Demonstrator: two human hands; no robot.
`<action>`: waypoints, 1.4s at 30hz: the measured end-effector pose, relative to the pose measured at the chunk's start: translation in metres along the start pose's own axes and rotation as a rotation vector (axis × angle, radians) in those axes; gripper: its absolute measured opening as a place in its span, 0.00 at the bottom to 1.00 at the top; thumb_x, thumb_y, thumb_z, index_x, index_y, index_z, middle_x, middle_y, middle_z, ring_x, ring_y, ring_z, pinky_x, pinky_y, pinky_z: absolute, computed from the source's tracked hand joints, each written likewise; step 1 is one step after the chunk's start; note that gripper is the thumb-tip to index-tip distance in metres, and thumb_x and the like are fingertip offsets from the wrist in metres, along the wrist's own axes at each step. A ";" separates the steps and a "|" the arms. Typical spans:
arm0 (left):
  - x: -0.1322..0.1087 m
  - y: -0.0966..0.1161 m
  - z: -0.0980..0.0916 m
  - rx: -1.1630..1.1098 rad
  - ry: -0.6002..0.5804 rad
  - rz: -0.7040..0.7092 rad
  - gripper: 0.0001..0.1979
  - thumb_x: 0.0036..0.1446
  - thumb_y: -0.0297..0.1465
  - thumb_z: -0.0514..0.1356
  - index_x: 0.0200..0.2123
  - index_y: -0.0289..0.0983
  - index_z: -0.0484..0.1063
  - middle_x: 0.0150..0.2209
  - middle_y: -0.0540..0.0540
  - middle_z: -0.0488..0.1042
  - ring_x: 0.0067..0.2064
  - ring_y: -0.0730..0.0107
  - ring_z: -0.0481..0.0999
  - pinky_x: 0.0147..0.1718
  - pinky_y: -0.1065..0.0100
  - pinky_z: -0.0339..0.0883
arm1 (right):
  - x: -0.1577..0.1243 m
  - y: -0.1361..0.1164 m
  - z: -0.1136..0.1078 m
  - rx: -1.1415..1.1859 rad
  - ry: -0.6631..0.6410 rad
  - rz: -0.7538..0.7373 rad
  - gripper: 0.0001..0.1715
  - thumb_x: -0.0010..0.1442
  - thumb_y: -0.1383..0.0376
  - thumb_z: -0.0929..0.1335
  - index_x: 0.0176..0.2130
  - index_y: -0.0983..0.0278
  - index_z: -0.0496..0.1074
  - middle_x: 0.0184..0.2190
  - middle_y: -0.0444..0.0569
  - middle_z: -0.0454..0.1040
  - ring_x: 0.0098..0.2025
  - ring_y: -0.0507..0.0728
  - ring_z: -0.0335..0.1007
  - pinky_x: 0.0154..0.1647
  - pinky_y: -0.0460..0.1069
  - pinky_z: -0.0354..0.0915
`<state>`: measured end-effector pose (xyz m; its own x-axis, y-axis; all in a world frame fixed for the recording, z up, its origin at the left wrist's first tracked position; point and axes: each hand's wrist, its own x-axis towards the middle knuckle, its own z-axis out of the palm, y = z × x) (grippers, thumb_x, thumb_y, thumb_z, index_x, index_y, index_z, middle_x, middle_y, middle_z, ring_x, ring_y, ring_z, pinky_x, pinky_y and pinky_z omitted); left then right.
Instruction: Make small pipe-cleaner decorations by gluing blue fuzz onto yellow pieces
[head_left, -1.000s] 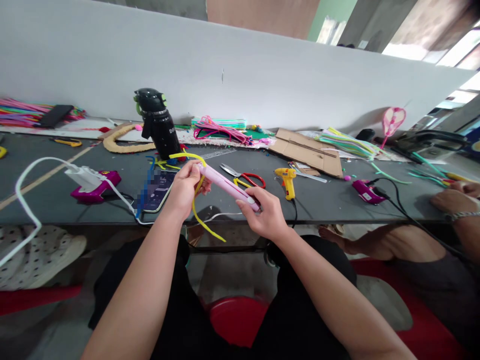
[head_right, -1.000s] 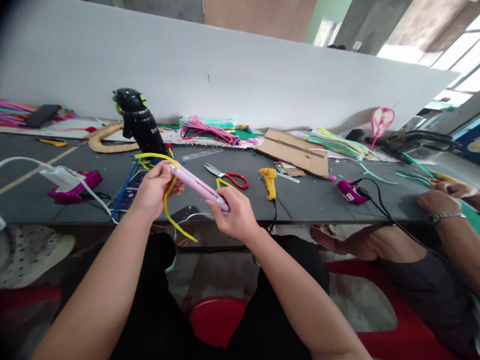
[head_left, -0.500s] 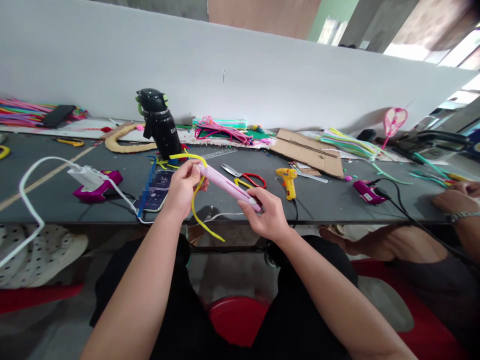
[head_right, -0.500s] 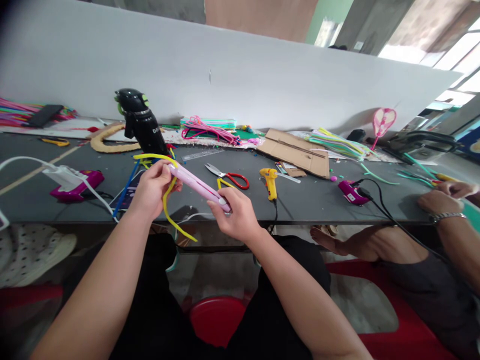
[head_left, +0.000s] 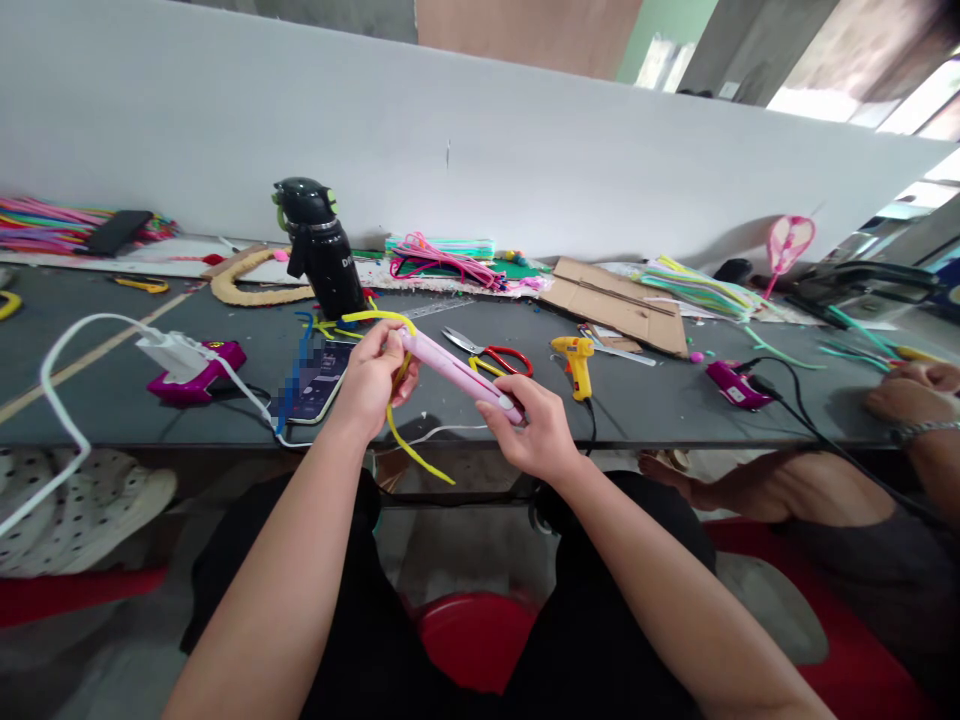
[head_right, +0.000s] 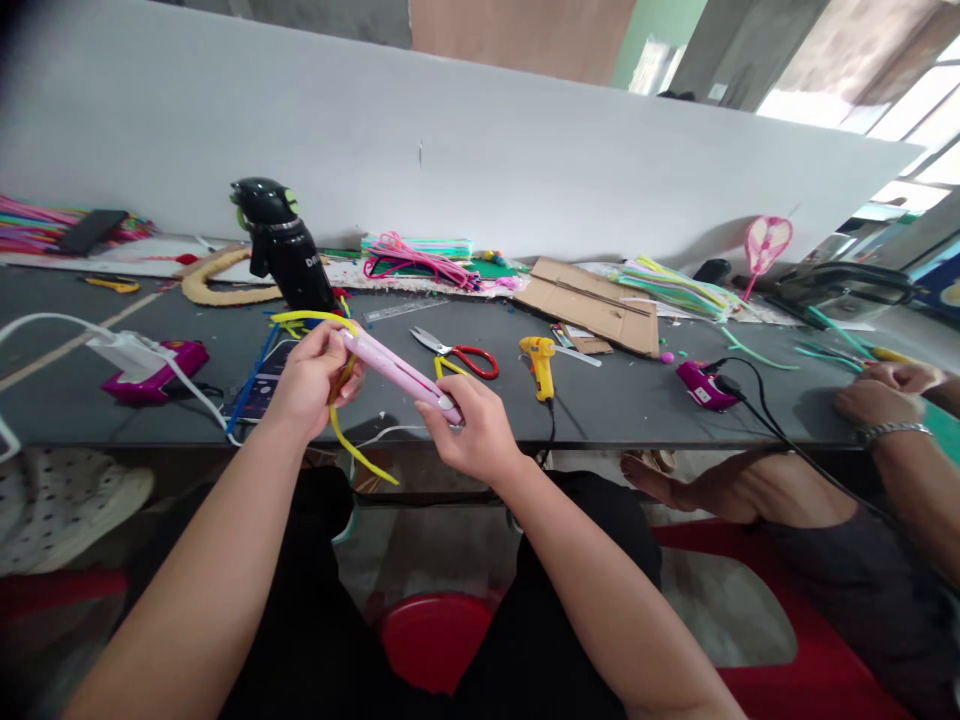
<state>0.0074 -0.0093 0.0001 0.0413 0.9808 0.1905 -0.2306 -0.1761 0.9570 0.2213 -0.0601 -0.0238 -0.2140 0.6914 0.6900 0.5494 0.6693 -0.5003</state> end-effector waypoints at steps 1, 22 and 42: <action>0.000 -0.001 -0.001 -0.001 -0.007 0.003 0.09 0.62 0.39 0.60 0.39 0.40 0.67 0.21 0.55 0.64 0.14 0.79 0.58 0.10 0.78 0.47 | 0.000 0.000 0.000 0.001 0.000 -0.003 0.10 0.62 0.60 0.69 0.39 0.64 0.69 0.28 0.46 0.69 0.28 0.52 0.64 0.31 0.47 0.61; 0.004 -0.007 -0.003 -0.034 -0.025 0.044 0.08 0.63 0.38 0.60 0.38 0.39 0.68 0.21 0.57 0.54 0.15 0.82 0.49 0.13 0.77 0.41 | -0.001 -0.001 0.000 0.011 0.001 0.000 0.09 0.61 0.61 0.69 0.39 0.64 0.69 0.27 0.45 0.69 0.27 0.52 0.63 0.31 0.47 0.60; 0.003 -0.005 -0.003 0.015 -0.006 0.009 0.11 0.63 0.40 0.59 0.39 0.38 0.68 0.20 0.55 0.60 0.18 0.77 0.61 0.17 0.76 0.57 | -0.001 0.000 0.000 -0.017 -0.004 0.010 0.10 0.62 0.59 0.69 0.39 0.64 0.69 0.28 0.46 0.70 0.28 0.52 0.64 0.31 0.47 0.61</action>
<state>0.0057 -0.0049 -0.0049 0.0455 0.9787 0.2002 -0.2158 -0.1860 0.9585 0.2214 -0.0607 -0.0240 -0.2115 0.6993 0.6828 0.5653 0.6574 -0.4983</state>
